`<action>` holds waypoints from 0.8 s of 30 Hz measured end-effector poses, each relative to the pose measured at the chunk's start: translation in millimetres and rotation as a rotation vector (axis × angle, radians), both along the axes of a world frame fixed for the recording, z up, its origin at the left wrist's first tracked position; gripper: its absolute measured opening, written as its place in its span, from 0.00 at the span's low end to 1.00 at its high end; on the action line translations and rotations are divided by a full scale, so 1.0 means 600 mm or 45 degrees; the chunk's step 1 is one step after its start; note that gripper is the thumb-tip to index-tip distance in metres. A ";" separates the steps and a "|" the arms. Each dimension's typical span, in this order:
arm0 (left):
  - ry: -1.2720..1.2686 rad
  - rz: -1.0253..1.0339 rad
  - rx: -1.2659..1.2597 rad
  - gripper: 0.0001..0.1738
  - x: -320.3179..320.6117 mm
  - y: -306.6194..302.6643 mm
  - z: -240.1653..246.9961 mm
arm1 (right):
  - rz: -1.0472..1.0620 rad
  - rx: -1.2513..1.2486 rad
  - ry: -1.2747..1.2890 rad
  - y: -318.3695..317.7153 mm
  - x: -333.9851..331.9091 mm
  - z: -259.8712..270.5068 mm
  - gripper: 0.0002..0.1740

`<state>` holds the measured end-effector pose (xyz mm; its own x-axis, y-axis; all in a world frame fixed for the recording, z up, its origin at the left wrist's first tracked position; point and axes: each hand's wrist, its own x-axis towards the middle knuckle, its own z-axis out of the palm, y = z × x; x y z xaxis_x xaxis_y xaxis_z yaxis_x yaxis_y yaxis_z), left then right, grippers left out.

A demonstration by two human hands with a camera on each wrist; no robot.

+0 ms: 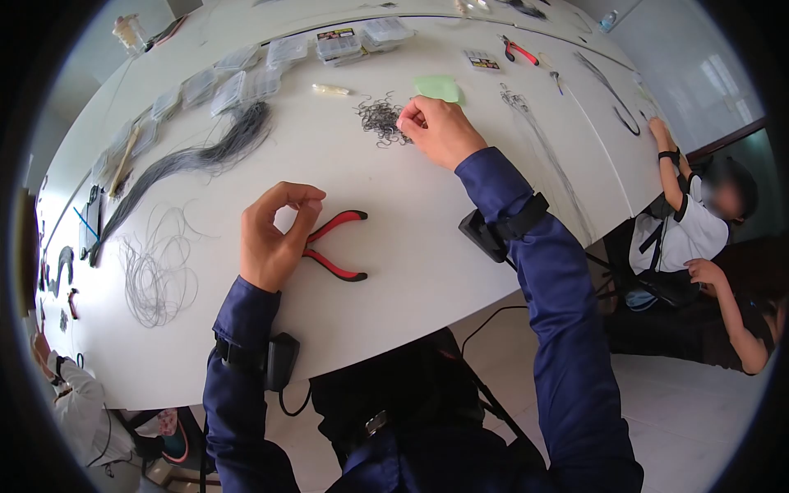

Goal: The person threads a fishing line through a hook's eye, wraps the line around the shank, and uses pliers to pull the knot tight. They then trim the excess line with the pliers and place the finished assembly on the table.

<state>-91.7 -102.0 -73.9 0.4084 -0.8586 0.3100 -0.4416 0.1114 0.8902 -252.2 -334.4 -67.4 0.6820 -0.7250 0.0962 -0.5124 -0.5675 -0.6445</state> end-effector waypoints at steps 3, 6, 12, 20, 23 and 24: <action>0.010 -0.005 -0.008 0.06 0.002 -0.001 -0.004 | -0.024 0.046 -0.003 0.007 -0.002 0.006 0.12; 0.007 -0.004 -0.007 0.06 0.001 -0.002 -0.004 | -0.062 0.113 -0.061 0.007 -0.004 -0.002 0.12; -0.041 0.014 -0.030 0.05 0.003 -0.005 -0.008 | 0.011 0.489 -0.285 0.008 -0.020 -0.010 0.13; -0.009 0.011 0.016 0.06 0.002 -0.004 -0.009 | -0.139 1.043 -0.427 0.024 -0.025 0.002 0.13; 0.002 0.015 0.017 0.06 0.001 -0.003 -0.007 | -0.109 1.266 -0.472 0.017 -0.032 0.004 0.12; 0.006 0.017 0.017 0.06 0.000 -0.003 -0.006 | -0.093 1.341 -0.498 0.016 -0.035 0.004 0.11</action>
